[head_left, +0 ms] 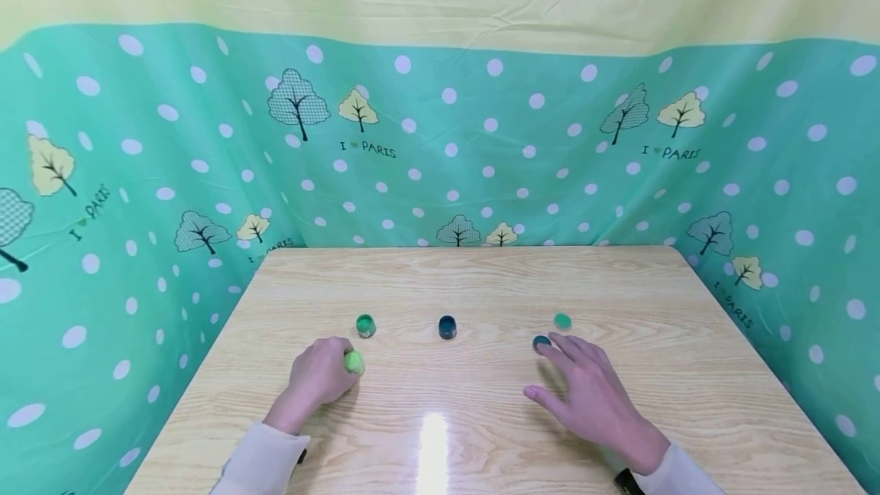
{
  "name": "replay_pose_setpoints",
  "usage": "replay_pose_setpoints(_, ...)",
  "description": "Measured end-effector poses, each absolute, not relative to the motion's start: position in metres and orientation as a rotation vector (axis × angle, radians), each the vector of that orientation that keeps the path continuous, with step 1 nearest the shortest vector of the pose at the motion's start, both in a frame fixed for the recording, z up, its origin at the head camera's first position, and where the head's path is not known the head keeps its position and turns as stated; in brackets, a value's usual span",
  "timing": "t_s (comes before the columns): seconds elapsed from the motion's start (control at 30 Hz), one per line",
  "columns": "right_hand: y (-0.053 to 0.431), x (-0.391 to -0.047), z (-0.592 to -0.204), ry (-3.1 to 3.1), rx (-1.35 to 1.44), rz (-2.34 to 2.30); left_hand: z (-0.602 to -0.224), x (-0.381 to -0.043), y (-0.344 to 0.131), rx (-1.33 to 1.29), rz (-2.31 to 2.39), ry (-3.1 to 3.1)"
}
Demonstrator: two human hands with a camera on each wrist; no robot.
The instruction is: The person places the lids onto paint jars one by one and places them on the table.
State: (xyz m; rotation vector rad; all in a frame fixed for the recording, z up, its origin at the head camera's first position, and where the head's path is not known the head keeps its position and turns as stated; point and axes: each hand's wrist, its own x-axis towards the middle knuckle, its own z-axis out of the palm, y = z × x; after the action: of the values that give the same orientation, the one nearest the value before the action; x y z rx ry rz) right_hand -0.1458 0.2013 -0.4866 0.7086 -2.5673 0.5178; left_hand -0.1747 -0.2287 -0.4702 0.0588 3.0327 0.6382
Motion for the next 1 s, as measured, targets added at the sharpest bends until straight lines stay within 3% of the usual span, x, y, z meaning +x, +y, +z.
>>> replay_pose_setpoints(0.47, 0.207, -0.137, -0.481, -2.702, 0.651, 0.432, -0.466, -0.171, -0.226, 0.067, 0.653, 3.103)
replay_pose_setpoints(1.0, 0.214, -0.135, -0.480, -2.741, 0.604, 0.420, -0.460, -0.189, -0.216, 0.015, 0.840, 3.302)
